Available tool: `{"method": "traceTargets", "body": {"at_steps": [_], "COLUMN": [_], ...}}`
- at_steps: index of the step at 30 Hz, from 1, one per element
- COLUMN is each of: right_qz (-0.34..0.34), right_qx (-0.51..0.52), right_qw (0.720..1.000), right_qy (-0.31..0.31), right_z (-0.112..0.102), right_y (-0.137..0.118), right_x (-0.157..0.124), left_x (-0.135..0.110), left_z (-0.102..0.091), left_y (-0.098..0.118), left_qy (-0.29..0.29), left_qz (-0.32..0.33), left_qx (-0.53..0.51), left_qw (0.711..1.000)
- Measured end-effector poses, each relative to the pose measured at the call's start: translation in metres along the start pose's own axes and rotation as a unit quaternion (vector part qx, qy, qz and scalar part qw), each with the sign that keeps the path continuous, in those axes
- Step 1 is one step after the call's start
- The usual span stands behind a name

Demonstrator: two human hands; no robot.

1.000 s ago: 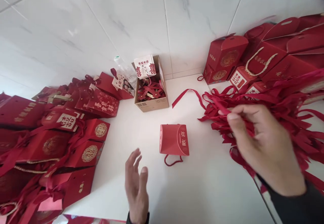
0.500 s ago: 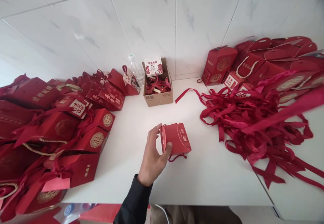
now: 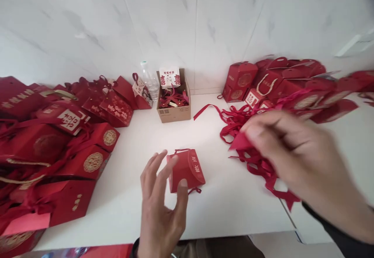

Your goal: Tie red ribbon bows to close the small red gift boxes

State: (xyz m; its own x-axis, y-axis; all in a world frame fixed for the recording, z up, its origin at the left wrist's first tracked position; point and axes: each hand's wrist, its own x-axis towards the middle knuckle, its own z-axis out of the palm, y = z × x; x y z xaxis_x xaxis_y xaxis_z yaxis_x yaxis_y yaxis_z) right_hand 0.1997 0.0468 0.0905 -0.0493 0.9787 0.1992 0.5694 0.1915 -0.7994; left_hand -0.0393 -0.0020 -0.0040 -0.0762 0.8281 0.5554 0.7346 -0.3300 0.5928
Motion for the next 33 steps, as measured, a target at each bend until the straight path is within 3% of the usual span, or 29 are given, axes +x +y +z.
{"method": "traceTargets", "body": {"at_steps": [5,8,14,27,29,31,33], "right_qz": [0.081,0.107,0.111,0.097,0.067,-0.012,-0.089], "right_qx": [0.104,0.130,0.133,0.142,0.103,0.048,0.017], "right_qw": [0.980,0.970,0.973,0.967,0.980,0.994,0.991], "right_qy": [-0.147,-0.176,-0.150,-0.188,-0.156,-0.101,-0.095], "right_z": [0.054,0.072,0.080,0.086,0.088,0.090,0.092], "right_y": [0.026,0.037,0.042,0.041,0.042,0.040,0.035], "right_x": [-0.007,-0.002,0.009,0.006,0.004,0.002,0.000], "left_x": [0.003,0.001,0.004,0.013,0.012,0.011,0.010], "left_z": [0.011,0.016,0.020,0.025,0.024,0.021,0.016], "left_y": [-0.003,-0.005,-0.002,0.000,0.002,0.005,0.008], "left_qy": [-0.064,-0.079,-0.081,-0.064,-0.055,-0.035,-0.008], "left_qz": [-0.007,-0.016,-0.028,-0.097,-0.121,-0.140,-0.143], "left_qx": [0.060,0.070,0.056,-0.055,-0.081,-0.108,-0.129], "left_qw": [0.996,0.994,0.995,0.992,0.988,0.984,0.981]}}
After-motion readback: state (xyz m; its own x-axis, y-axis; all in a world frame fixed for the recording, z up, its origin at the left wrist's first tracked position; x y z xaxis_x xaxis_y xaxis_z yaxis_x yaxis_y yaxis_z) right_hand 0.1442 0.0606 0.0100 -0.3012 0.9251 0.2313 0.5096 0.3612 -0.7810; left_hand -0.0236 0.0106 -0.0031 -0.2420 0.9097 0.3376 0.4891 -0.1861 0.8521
